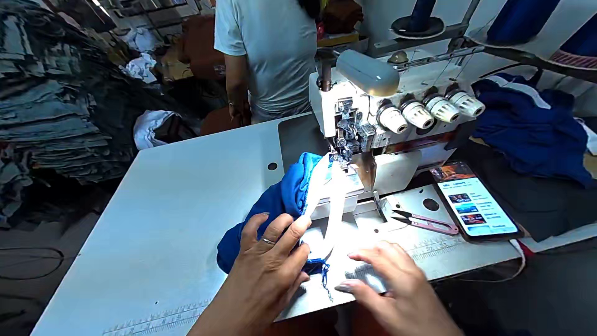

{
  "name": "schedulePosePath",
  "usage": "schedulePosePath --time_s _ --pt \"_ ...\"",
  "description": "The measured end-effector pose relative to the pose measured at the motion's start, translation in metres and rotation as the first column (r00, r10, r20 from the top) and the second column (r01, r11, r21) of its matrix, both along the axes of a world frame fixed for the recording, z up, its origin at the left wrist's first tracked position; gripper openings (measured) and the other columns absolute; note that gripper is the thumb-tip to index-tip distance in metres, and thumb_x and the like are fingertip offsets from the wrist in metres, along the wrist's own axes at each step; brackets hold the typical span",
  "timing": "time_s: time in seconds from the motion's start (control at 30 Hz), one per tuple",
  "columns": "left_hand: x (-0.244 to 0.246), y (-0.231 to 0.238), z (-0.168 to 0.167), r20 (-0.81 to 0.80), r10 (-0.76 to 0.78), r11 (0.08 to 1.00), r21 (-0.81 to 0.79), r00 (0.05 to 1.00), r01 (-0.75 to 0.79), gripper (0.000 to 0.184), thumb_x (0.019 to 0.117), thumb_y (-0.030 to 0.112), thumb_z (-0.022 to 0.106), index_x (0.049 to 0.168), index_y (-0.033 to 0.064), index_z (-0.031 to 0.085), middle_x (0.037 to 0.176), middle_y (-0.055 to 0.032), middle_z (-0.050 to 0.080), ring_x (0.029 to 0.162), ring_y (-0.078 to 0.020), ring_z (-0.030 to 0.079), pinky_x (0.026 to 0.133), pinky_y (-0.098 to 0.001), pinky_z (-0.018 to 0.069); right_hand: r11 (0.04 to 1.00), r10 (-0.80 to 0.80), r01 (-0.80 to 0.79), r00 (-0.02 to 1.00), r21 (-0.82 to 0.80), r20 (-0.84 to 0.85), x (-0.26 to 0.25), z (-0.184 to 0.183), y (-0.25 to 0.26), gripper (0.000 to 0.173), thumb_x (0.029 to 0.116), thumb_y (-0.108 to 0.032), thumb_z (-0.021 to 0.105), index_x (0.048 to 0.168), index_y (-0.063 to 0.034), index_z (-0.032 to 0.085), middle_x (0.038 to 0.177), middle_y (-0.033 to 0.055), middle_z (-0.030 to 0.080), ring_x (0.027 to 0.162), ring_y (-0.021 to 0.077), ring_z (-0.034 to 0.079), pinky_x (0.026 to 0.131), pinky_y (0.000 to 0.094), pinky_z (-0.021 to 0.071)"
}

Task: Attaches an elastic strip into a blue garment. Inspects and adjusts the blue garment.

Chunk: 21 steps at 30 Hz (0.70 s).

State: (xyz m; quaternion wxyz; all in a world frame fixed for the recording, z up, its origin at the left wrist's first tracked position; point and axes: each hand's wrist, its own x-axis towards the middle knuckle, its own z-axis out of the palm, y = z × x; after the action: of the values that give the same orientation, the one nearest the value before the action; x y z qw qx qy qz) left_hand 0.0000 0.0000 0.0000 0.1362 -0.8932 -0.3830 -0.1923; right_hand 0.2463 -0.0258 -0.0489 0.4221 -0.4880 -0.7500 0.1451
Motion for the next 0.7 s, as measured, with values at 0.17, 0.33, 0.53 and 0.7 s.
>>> schedulePosePath --time_s 0.17,0.33,0.53,0.7 --pt "0.021 -0.014 -0.011 0.133 0.001 0.996 0.092 0.991 -0.013 0.031 0.1050 0.035 0.052 0.135 0.0311 0.060 0.123 -0.0047 0.056 0.110 -0.0232 0.050 0.095 -0.0397 0.0329 0.987 -0.136 0.126 0.986 0.100 0.097 0.015 -0.001 0.011 0.034 0.0977 -0.035 0.059 0.109 -0.0081 0.075 0.108 0.0121 0.072 0.103 0.0294 0.068 0.087 0.0483 0.0553" --pt "0.034 -0.016 -0.040 0.096 0.013 0.992 0.122 0.995 -0.025 0.029 0.0981 0.009 0.054 0.109 0.0272 0.074 0.123 -0.0037 0.065 0.111 -0.0243 0.055 0.095 -0.0417 0.0368 0.948 -0.317 0.253 0.796 0.193 0.516 0.091 0.003 0.032 0.032 0.0963 -0.008 0.056 0.122 0.0006 0.072 0.120 0.0248 0.067 0.114 0.0517 0.061 0.086 0.0689 0.0477" --pt "0.021 -0.036 -0.051 0.482 -0.026 0.996 -0.061 0.876 0.063 0.013 0.1040 0.018 0.056 0.105 0.0156 0.069 0.101 -0.0048 0.061 0.098 -0.0139 0.060 0.089 -0.0237 0.0512 0.944 -0.310 0.201 0.811 0.260 0.497 0.095 -0.016 0.032 0.029 0.0955 -0.002 0.052 0.111 -0.0001 0.076 0.096 0.0208 0.069 0.093 0.0434 0.067 0.082 0.0621 0.0488" --pt "0.020 -0.064 -0.070 0.744 0.089 0.968 -0.222 0.662 0.120 0.011 0.1035 0.013 0.059 0.107 0.0118 0.069 0.105 -0.0039 0.063 0.099 -0.0041 0.063 0.090 -0.0157 0.0535 0.978 -0.180 0.148 0.957 0.150 0.227 0.066 0.001 0.002 0.029 0.1018 -0.007 0.042 0.106 0.0051 0.068 0.098 0.0171 0.073 0.089 0.0227 0.071 0.079 0.0326 0.0583"
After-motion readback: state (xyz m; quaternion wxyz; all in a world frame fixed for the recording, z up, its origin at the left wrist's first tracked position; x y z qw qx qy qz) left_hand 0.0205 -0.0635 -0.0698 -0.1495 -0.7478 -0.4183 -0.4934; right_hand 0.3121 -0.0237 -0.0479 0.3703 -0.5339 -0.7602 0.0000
